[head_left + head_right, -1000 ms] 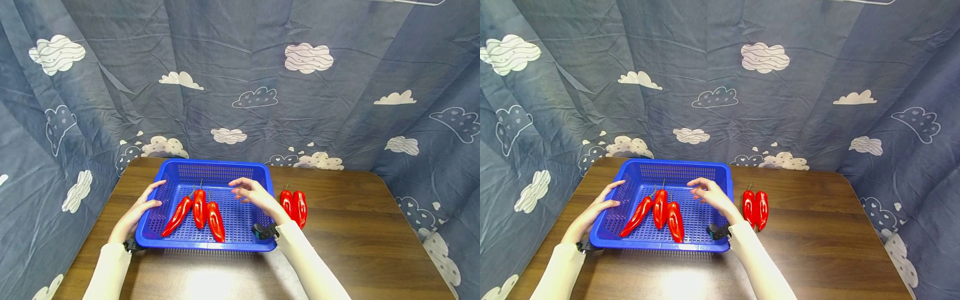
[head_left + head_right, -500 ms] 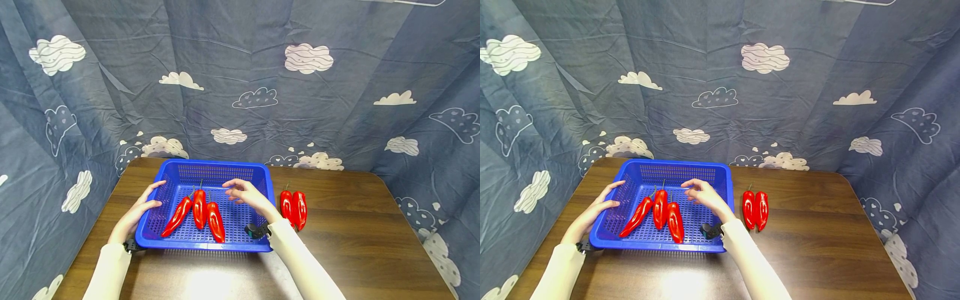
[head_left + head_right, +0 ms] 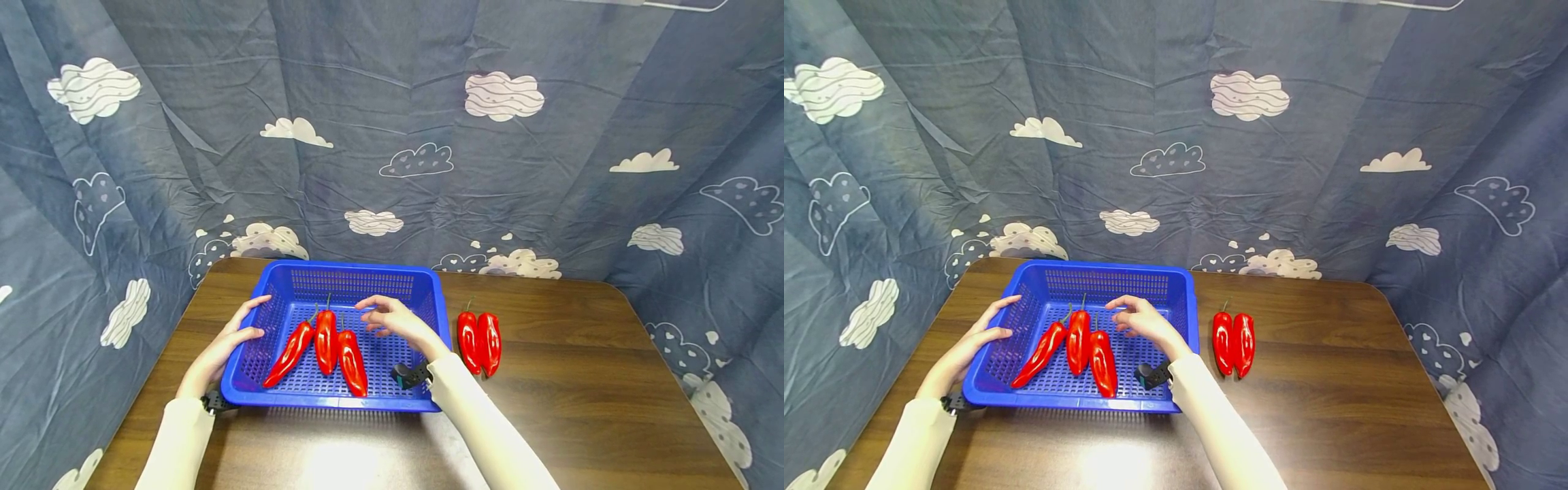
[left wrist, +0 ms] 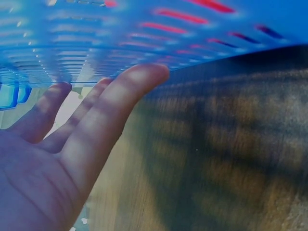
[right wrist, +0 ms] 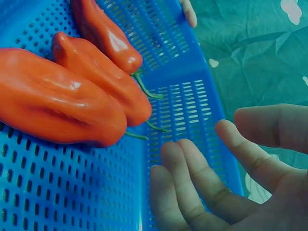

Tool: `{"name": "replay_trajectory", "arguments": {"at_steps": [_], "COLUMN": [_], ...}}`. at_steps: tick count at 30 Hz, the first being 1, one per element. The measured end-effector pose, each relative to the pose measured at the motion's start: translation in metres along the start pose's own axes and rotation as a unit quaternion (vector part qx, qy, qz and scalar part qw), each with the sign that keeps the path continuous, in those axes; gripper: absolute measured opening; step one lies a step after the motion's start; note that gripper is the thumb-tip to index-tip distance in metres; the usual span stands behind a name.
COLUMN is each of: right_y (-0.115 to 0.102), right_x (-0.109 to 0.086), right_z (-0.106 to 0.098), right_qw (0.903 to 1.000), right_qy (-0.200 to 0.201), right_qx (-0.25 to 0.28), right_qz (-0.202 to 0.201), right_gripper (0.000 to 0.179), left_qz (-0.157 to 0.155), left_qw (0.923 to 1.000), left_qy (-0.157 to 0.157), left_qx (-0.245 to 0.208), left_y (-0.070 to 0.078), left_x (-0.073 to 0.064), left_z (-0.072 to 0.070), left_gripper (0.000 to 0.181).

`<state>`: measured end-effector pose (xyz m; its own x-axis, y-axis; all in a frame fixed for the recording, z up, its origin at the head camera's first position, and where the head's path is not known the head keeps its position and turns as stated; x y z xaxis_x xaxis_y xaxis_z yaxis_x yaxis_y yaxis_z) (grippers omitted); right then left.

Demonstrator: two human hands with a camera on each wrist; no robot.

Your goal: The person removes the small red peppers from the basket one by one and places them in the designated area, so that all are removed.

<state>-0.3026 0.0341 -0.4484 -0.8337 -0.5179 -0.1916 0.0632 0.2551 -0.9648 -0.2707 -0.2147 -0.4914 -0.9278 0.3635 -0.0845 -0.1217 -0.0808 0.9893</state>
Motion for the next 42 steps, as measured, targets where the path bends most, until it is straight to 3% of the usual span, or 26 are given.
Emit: {"name": "replay_trajectory", "arguments": {"at_steps": [12,30,42], "right_y": [0.015,0.033,0.039], "right_x": [0.004,0.008,0.011], "right_z": [0.012,0.027,0.035], "right_qw": [0.9977,0.9919,0.9901], "right_qy": [-0.034,-0.059,-0.067], "right_qx": [0.017,-0.037,-0.068], "right_qz": [0.057,0.106,0.103], "right_gripper": [0.039,0.043,0.047], "left_qz": [-0.004,0.000,0.000], "left_qw": [1.0000,1.0000,1.0000], "left_qy": [0.001,0.000,0.002], "left_qx": [0.000,0.002,0.008], "left_y": [0.000,-0.001,-0.001], "left_x": [-0.001,0.001,0.001], "left_z": [0.000,-0.001,-0.001], "left_gripper": [0.061,0.061,0.061]}}
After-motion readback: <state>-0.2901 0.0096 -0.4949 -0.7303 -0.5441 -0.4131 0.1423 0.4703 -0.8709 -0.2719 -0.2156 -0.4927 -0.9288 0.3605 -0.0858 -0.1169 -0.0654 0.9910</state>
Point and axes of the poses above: each hand's wrist, its own x-axis towards the middle knuckle, its own z-axis out of the palm, y = z × x, the point moved 10 cm from there along x, towards the middle knuckle
